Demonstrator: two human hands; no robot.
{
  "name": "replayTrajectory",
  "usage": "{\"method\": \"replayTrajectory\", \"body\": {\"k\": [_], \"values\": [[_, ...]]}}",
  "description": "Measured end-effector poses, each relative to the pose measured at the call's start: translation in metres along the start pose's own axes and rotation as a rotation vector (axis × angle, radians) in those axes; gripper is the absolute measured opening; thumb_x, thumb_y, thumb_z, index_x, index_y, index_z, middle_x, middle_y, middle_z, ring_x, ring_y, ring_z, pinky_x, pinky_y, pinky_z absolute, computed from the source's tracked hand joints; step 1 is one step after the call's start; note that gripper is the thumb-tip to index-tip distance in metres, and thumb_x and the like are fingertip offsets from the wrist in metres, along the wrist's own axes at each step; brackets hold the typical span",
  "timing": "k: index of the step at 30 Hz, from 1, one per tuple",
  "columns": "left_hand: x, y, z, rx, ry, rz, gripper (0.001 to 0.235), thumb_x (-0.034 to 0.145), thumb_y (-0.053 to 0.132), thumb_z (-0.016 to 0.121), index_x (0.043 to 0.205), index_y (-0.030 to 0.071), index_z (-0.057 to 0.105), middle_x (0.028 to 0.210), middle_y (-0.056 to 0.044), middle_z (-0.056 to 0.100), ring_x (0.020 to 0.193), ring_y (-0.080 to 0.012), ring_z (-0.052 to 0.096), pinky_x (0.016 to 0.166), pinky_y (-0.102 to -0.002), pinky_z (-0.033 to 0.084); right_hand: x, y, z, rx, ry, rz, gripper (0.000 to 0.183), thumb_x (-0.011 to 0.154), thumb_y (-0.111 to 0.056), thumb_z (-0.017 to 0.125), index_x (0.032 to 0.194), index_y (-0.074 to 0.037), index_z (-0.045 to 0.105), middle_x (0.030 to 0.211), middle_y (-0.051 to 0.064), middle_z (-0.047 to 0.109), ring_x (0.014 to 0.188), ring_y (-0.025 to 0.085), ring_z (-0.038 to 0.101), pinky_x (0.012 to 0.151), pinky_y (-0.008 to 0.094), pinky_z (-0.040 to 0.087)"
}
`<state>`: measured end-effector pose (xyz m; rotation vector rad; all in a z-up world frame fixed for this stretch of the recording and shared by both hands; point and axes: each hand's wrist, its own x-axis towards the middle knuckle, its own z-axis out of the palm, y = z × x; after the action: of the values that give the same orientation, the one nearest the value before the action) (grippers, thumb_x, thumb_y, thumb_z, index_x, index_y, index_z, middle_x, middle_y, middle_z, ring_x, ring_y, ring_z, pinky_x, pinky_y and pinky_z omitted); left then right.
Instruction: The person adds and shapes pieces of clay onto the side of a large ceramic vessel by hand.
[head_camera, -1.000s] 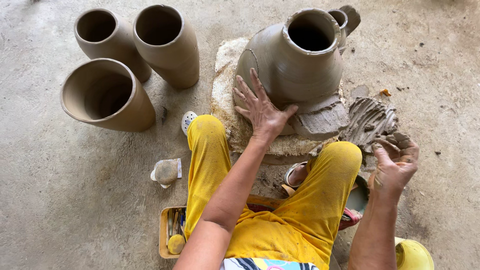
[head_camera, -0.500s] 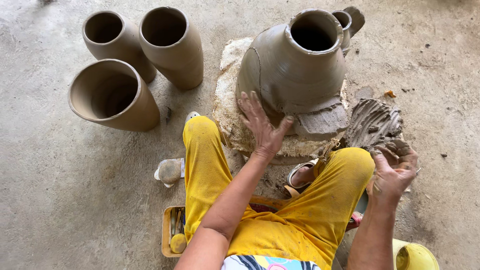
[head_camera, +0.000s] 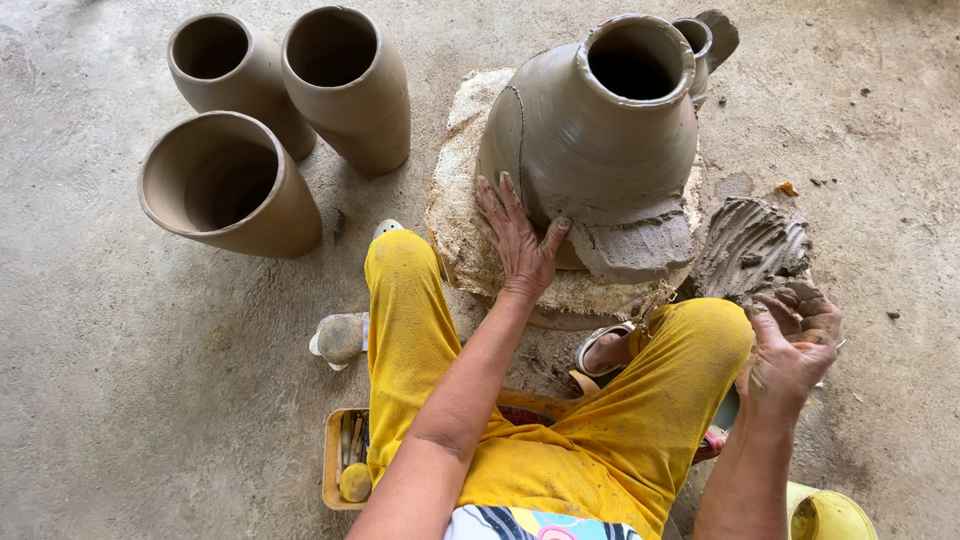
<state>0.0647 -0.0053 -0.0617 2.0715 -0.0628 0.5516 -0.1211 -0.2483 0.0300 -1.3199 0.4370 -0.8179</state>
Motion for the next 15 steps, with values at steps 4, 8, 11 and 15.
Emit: {"method": "replayTrajectory", "body": {"k": [4,8,11,15], "values": [[0.013,-0.008,0.001,0.018,0.019,-0.029,0.114,0.083,0.094,0.029,0.168,0.026,-0.005,0.177,-0.016,-0.009,0.164,-0.0367,-0.013,0.127,-0.065,-0.017,0.001,-0.004,-0.003,-0.074,-0.011,-0.025,0.038,0.099,0.017,0.065,0.131,-0.002,0.057,0.125,0.014,0.069,0.111,0.021,0.072,0.095,0.026,0.067],[0.032,-0.014,-0.002,0.073,0.177,-0.058,0.109,0.088,0.079,0.044,0.169,0.022,-0.001,0.179,-0.016,-0.004,0.166,-0.0336,-0.009,0.128,-0.069,-0.007,-0.001,-0.011,0.001,-0.001,0.026,0.015,0.035,0.098,0.016,0.064,0.127,-0.003,0.057,0.122,0.013,0.068,0.11,0.021,0.073,0.091,0.028,0.066],[0.027,-0.014,-0.009,-0.389,0.41,0.035,0.077,0.111,0.059,0.047,0.171,0.022,0.016,0.171,-0.011,0.028,0.163,-0.0247,0.021,0.137,-0.052,0.027,-0.001,-0.012,0.003,-0.146,0.164,-0.007,0.045,0.089,0.018,0.063,0.124,-0.008,0.057,0.117,0.004,0.068,0.101,0.016,0.074,0.08,0.024,0.068],[0.002,-0.026,-0.034,-0.591,0.225,-0.129,0.059,0.108,0.044,0.052,0.156,0.014,0.039,0.11,-0.006,0.066,0.118,-0.017,0.065,0.134,-0.038,0.043,0.009,0.022,0.005,-0.059,0.042,-0.069,0.015,0.107,-0.002,0.069,0.12,-0.005,0.062,0.1,0.007,0.074,0.088,0.016,0.071,0.075,0.026,0.065]]}}
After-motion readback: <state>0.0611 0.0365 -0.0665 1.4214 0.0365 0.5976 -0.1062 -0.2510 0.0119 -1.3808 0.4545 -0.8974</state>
